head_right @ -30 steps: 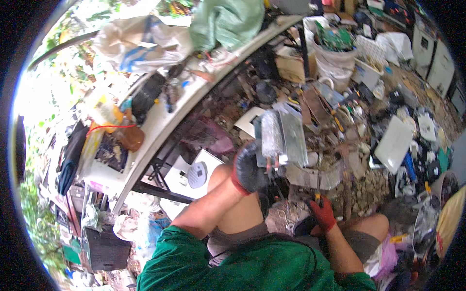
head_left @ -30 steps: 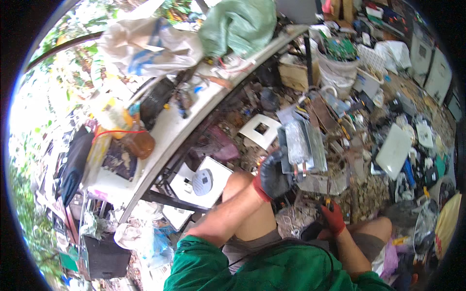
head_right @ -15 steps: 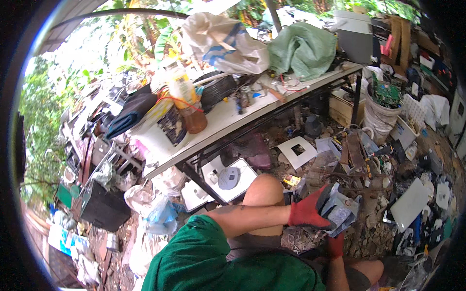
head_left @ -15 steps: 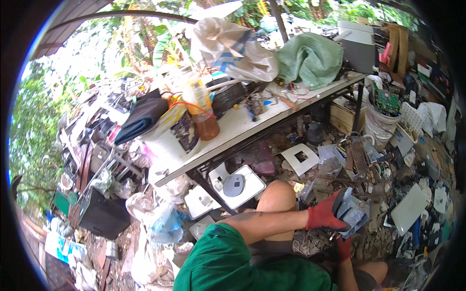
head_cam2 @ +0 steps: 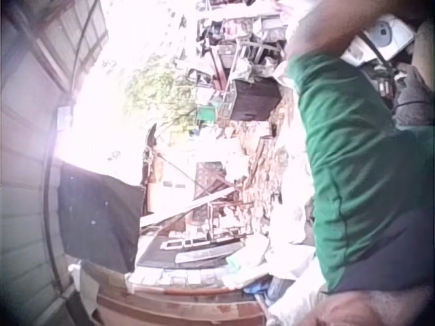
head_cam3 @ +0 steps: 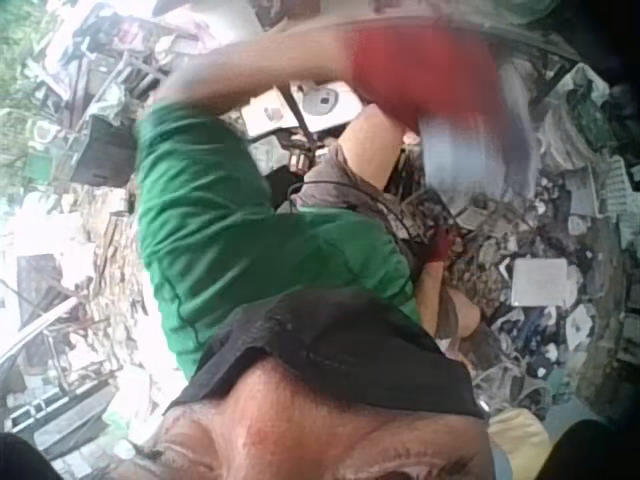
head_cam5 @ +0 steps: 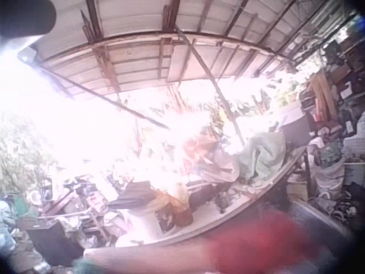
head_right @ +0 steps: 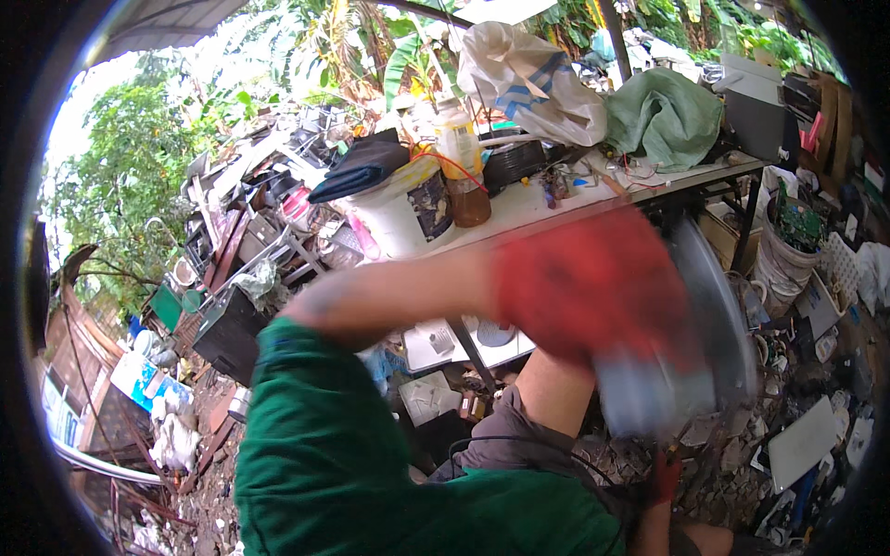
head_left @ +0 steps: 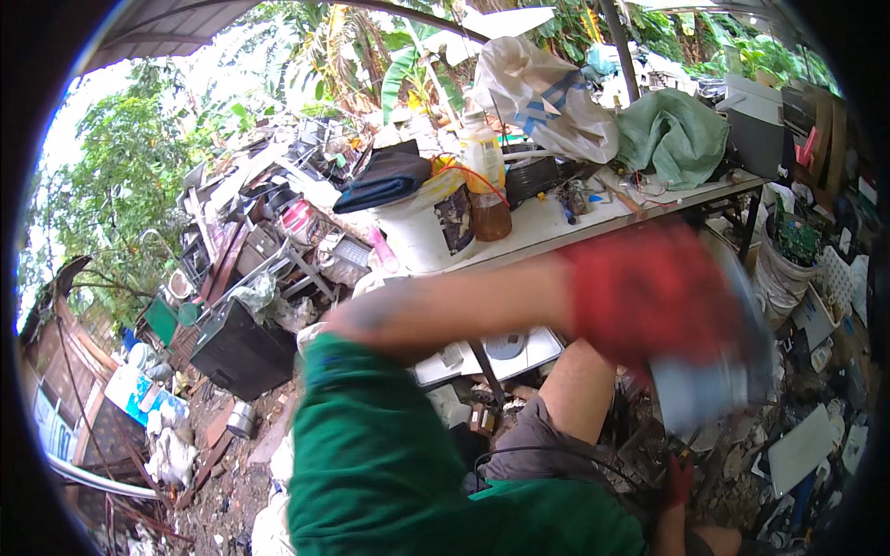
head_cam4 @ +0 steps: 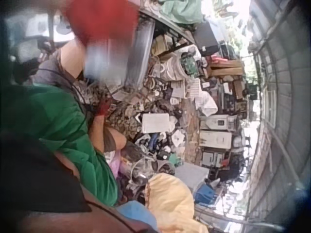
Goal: The person disassembles electronic components by removing wires and using a hammer and pliers to break apart metal housings and plastic casings.
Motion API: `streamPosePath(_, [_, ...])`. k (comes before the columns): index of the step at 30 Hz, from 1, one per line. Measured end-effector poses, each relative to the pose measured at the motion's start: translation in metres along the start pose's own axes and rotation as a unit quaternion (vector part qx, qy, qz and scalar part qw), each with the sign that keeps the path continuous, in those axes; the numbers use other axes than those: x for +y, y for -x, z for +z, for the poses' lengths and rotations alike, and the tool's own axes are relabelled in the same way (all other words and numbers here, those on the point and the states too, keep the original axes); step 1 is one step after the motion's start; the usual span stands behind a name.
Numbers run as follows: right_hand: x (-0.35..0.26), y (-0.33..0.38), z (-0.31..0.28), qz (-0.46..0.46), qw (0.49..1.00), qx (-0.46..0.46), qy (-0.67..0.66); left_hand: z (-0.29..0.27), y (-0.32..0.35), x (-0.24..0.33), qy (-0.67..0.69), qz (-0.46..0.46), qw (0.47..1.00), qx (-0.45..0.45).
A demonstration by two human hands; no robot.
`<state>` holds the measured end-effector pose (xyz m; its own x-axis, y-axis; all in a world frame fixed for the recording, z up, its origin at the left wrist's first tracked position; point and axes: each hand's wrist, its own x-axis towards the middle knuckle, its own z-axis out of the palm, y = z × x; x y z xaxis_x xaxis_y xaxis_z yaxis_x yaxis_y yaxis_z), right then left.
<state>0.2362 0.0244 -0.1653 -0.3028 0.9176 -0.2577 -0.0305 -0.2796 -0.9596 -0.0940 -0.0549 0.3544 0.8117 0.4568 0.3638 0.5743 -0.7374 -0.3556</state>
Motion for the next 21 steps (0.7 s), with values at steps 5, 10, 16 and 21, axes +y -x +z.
streamPosePath(5, [-0.023, 0.028, 0.009, -0.003, 0.999, 0.049, -0.010, -0.317, 0.261, -0.076, -0.305, -0.584, 0.746, -0.096])
streamPosePath(10, [-0.007, 0.008, -0.013, 0.045, 0.998, 0.038, -0.008, -0.362, 0.431, -0.005, -0.247, -0.804, 0.539, -0.039])
streamPosePath(16, [0.025, -0.031, -0.021, 0.023, 0.995, 0.089, -0.025, -0.183, 0.531, 0.068, -0.035, -0.909, 0.354, -0.219])
streamPosePath(21, [0.032, -0.024, -0.019, 0.052, 0.995, 0.074, -0.032, -0.110, 0.521, 0.155, 0.237, -0.947, 0.183, -0.114])
